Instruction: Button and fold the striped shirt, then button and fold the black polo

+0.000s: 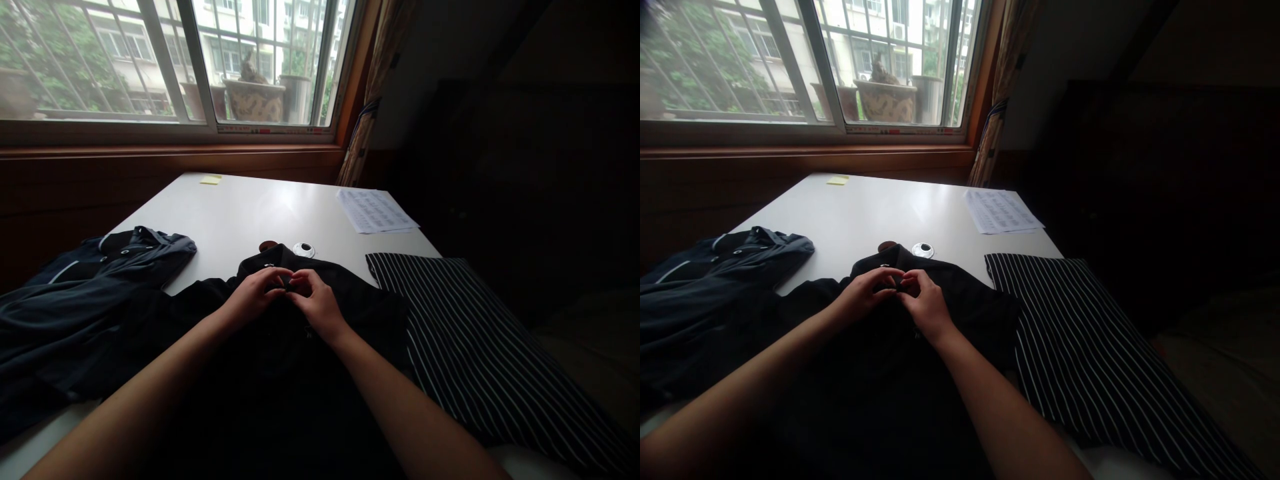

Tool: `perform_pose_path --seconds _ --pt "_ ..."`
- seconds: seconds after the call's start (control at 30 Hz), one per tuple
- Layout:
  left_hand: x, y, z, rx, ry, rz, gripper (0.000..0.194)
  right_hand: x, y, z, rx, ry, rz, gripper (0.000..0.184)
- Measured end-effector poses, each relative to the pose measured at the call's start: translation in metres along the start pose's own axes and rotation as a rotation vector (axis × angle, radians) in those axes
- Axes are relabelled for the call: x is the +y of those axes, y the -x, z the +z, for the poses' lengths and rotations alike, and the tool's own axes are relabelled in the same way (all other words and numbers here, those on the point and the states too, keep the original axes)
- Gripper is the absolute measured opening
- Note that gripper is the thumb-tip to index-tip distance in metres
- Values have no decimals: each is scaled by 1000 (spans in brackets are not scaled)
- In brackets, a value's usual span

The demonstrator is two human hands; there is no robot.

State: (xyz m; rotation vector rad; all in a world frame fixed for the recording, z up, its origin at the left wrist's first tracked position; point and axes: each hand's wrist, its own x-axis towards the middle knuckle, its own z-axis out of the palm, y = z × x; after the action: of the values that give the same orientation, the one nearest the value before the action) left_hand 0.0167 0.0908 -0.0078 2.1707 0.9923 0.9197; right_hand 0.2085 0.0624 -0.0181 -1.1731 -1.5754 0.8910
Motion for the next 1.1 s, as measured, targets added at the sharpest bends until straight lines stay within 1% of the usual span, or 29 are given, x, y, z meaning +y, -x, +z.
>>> perform_pose_path --seconds 0.17,0.4,0.6,0.8,0.97,1.1 --pt "-5 -1 -1 -43 3 27 24 0 2 0 3 -12 37 35" --pt "-7 -1 1 -48 -90 66 16 1 1 1 7 -52 50 34" --pt "-7 0 -1 -29 -113 103 10 -2 1 0 -7 -51 31 29" --pt "-10 1 -2 -23 -134 135 9 -2 1 0 -20 25 -3 24" --pt "-12 4 -1 11 -181 164 9 -1 0 1 -61 -21 9 26" --pt "-9 5 -3 -56 -165 191 11 -1 -1 0 -87 -13 28 29"
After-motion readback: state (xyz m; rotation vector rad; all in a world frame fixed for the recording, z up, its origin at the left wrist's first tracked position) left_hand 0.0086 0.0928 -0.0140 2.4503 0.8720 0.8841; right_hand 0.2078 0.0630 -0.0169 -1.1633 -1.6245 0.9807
